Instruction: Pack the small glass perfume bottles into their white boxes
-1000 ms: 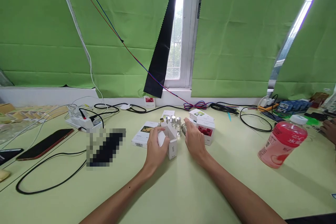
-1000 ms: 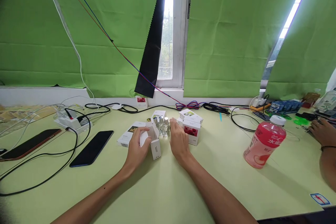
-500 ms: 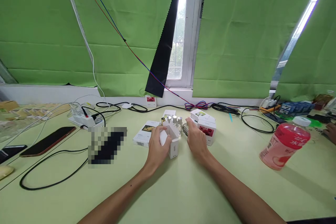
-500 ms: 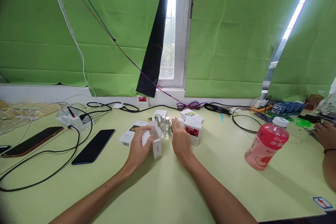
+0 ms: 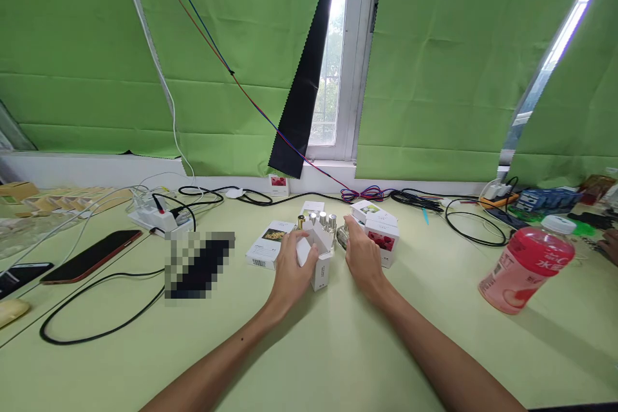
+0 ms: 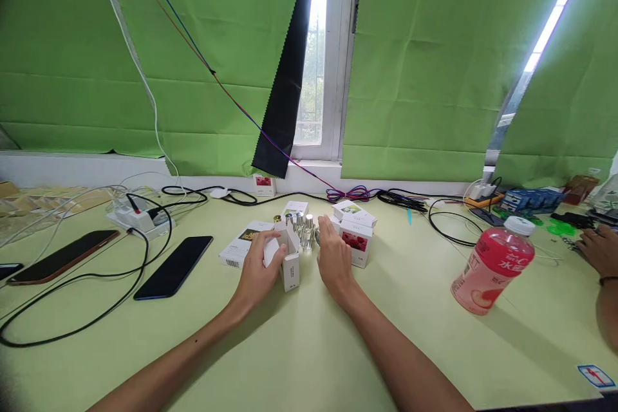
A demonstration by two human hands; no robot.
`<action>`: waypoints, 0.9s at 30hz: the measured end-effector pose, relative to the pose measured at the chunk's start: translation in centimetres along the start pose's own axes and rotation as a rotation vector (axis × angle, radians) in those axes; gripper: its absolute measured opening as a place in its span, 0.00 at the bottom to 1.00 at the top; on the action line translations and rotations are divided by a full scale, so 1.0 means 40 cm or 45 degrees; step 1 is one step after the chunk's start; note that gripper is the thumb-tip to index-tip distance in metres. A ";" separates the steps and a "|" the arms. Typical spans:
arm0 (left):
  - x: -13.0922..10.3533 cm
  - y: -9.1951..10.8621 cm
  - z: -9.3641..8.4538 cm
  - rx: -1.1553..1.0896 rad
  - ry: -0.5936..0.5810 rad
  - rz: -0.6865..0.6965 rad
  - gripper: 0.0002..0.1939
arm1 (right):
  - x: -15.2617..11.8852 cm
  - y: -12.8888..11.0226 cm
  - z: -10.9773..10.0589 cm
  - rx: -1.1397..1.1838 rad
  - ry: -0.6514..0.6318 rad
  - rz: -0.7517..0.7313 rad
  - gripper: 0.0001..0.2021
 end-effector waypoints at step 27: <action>-0.006 -0.008 0.004 -0.006 -0.055 -0.012 0.16 | -0.004 -0.021 -0.009 0.298 0.095 -0.159 0.27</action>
Point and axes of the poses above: each hand's wrist, its own x-axis towards the middle knuckle, its own z-axis out of the palm, y = z × x, the point moved 3 cm from there along x, towards the middle knuckle, and after that the axes turned 7 degrees about y, right-handed, at the moved point
